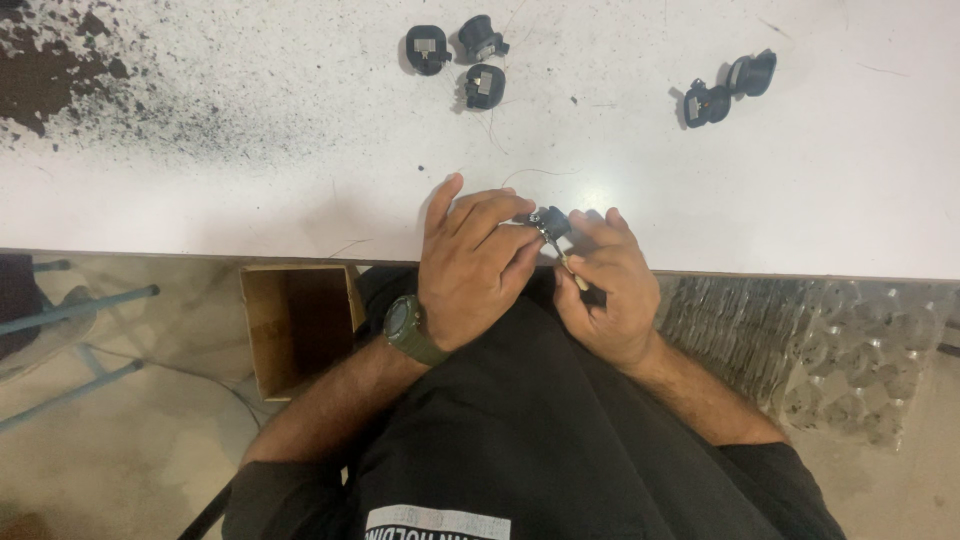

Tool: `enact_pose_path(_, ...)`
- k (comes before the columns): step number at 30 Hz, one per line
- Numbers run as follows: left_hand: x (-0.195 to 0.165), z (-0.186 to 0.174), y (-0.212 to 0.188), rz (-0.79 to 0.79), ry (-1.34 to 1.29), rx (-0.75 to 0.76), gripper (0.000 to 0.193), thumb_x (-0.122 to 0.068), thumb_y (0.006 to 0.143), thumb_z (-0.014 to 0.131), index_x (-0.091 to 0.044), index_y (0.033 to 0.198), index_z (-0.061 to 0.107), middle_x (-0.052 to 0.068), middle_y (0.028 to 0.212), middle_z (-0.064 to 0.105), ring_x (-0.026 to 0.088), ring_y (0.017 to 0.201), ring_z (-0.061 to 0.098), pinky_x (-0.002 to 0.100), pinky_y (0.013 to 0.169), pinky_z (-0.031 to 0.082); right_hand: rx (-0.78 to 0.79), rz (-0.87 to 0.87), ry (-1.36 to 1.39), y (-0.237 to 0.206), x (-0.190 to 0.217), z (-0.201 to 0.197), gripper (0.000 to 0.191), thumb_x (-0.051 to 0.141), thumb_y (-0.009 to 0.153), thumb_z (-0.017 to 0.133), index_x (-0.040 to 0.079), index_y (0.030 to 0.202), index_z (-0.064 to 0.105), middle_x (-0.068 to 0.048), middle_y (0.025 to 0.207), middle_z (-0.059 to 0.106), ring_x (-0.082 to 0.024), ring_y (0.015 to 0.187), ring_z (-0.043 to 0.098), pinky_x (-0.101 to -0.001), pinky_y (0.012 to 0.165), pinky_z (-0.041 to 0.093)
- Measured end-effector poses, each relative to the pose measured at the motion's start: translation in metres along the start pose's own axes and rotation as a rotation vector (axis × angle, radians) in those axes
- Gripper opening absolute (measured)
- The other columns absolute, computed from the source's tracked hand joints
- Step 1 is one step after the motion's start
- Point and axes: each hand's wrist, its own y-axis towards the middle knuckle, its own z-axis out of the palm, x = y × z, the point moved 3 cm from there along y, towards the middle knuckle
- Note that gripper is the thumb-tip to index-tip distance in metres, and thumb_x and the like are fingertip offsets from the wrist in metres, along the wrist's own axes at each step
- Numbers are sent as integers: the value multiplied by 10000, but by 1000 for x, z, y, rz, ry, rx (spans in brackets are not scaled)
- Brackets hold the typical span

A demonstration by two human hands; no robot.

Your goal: The person sits at a white workbench assembling small black plastic wheel-like components, using a small hand tool to press and fasten parts into each hub. They pick up unassembled parts from the table, work on one unit at a time, and set finished units aside with the growing pile of completed pieces.

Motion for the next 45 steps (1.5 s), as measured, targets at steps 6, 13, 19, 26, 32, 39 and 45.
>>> enact_pose_path(6, -1, -3, 0, -16, -8, 17, 92, -118, 911, 772, -119, 976, 707, 14, 1231, 661, 203, 1267, 590, 520, 1249, 263, 40, -47, 4, -2, 2, 2, 331, -83, 870, 754, 58, 1097, 558, -110, 956, 656, -371, 1242, 672, -568, 1218, 398)
enact_pose_path(13, 0, -5, 2, -24, -59, 30, 78, -117, 922, 743, -107, 996, 723, 10, 1218, 677, 216, 1282, 584, 514, 1249, 275, 60, -42, -79, -1, 2, 5, 353, -109, 851, 765, 68, 1080, 565, -83, 918, 662, -319, 1220, 692, -545, 1223, 393)
enact_pose_path(19, 0, -6, 3, -24, -70, 10, 82, -100, 922, 720, -97, 1003, 729, 16, 1196, 698, 221, 1279, 592, 511, 1238, 281, 38, -46, -69, 2, 4, 5, 363, -125, 860, 764, 63, 1102, 570, -85, 931, 668, -315, 1210, 702, -539, 1249, 381)
enact_pose_path(26, -2, -9, 3, -24, -92, 27, 99, -91, 942, 708, -79, 1039, 722, 25, 1225, 703, 228, 1282, 595, 519, 1241, 279, 55, -85, -150, 13, 15, 1, 334, -137, 853, 768, 58, 1069, 606, -73, 926, 671, -275, 1164, 720, -550, 1248, 342)
enact_pose_path(32, -5, -14, 0, -54, -143, 49, 105, -75, 921, 702, -79, 1025, 717, 36, 1229, 704, 242, 1285, 603, 529, 1240, 297, 115, -51, -195, 22, 27, -6, 273, -87, 868, 759, 57, 1053, 620, -118, 1088, 716, -301, 1159, 705, -561, 1224, 363)
enact_pose_path(39, 0, -51, 9, -139, 215, 10, 171, -164, 858, 760, -64, 985, 705, 159, 1334, 635, 332, 1344, 528, 605, 1186, 281, 20, -95, -179, 38, 29, -35, 287, -52, 867, 759, 90, 1097, 663, -107, 1025, 682, -327, 1168, 687, -591, 1262, 301)
enact_pose_path(45, -5, -57, 11, 6, 127, 33, 565, -249, 850, 780, 81, 1287, 642, 248, 1463, 495, 399, 1418, 411, 598, 1191, 281, 158, 97, -290, 45, 22, -40, 458, 200, 788, 843, 64, 1200, 696, -143, 1125, 579, -367, 1274, 538, -662, 1221, 213)
